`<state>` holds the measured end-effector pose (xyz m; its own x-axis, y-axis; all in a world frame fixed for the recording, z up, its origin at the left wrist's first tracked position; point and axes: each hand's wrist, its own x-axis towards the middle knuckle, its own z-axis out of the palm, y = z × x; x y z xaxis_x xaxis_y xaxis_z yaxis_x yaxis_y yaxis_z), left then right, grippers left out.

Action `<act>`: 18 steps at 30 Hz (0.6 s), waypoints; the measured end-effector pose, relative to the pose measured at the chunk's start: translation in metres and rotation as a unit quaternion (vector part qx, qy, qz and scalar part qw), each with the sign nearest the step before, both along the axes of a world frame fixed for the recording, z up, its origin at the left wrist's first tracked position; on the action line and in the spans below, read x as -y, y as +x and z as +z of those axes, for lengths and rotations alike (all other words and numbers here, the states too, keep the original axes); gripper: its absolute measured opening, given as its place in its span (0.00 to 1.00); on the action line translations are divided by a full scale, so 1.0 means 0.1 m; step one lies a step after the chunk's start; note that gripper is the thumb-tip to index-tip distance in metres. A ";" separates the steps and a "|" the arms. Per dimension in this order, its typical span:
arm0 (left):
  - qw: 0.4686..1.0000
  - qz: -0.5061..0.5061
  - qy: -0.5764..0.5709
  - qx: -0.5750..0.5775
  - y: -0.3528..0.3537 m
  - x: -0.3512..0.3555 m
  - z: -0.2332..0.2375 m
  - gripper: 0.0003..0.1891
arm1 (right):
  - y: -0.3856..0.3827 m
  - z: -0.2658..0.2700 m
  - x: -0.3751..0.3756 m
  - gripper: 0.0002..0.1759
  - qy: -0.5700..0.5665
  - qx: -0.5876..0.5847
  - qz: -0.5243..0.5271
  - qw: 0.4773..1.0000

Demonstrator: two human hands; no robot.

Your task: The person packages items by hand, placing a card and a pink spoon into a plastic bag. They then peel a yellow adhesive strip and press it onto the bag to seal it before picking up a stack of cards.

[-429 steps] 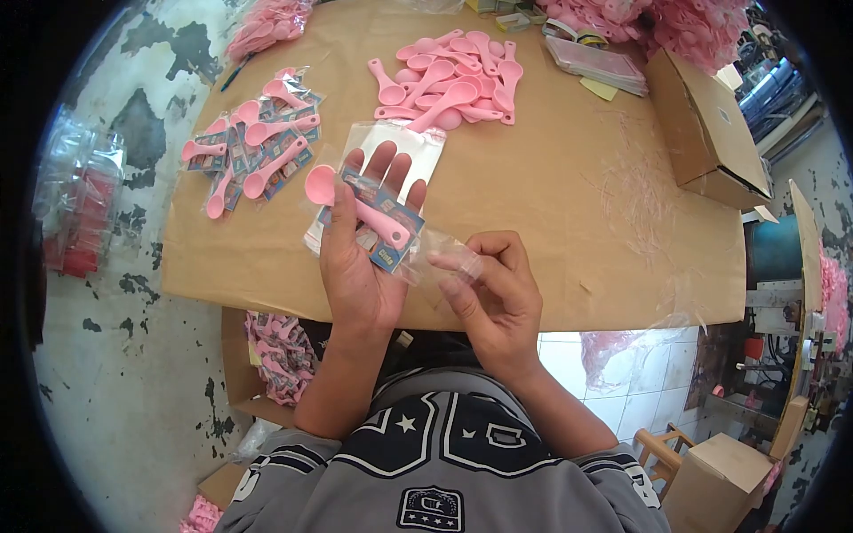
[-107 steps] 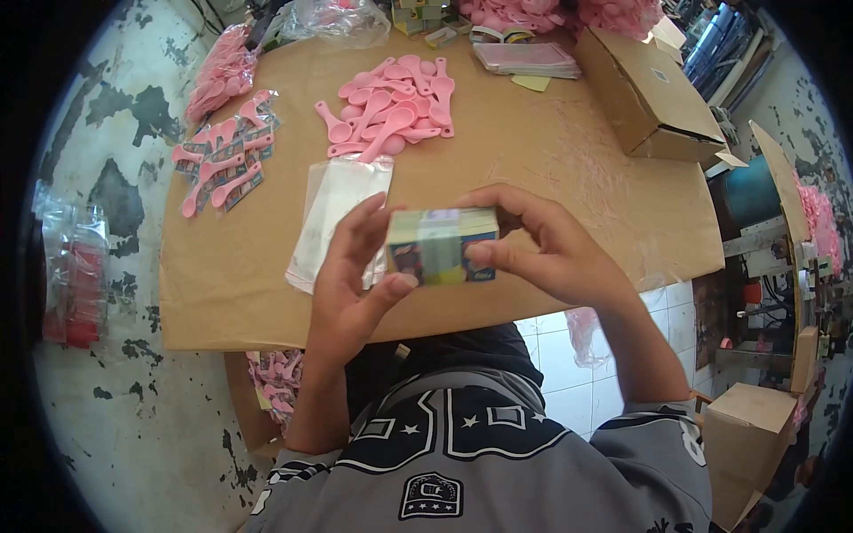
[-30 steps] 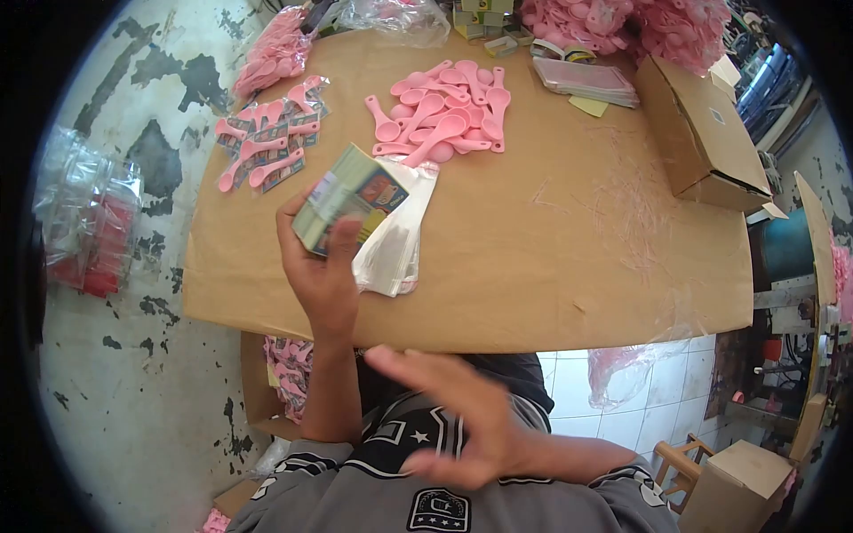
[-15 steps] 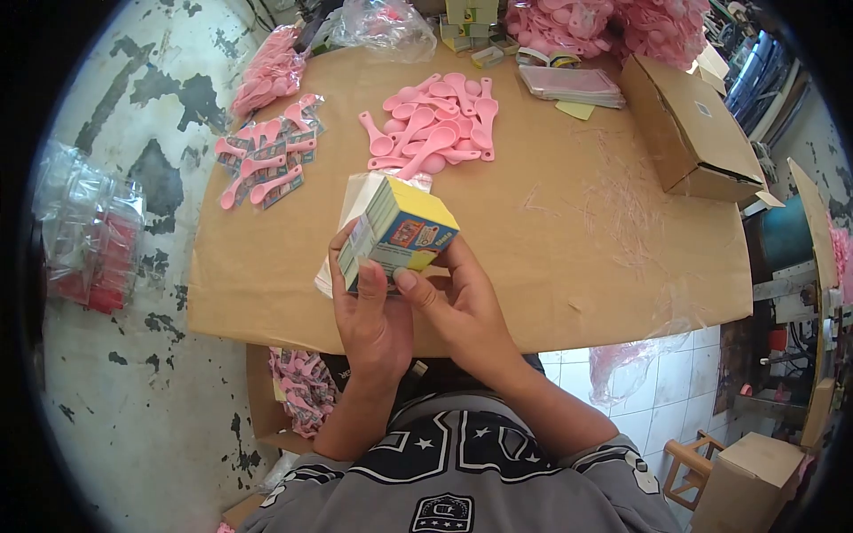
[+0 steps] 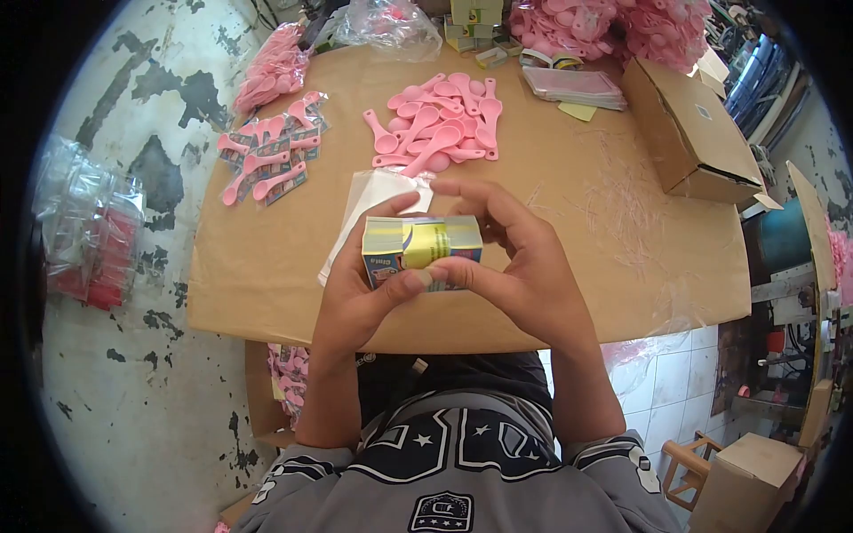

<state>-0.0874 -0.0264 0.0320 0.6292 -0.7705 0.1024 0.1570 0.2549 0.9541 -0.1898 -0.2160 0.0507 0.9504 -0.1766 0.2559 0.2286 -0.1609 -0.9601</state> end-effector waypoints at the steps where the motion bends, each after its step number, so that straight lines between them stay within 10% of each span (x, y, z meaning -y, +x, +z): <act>1: 0.999 -0.013 0.005 -0.032 0.00 0.01 0.01 0.38 | 0.02 0.01 0.00 0.39 0.017 0.014 -0.009 1.000; 18: 0.985 0.112 -0.106 0.074 -0.08 0.05 -0.29 0.31 | 0.22 -0.09 -0.17 0.39 0.138 0.094 -0.031 0.986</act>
<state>-0.0956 -0.0312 0.0035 0.7469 -0.5658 0.3495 -0.0629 0.4631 0.8841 -0.1675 -0.1992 0.0416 0.8766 -0.3195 0.3598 0.4037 0.0815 -0.9112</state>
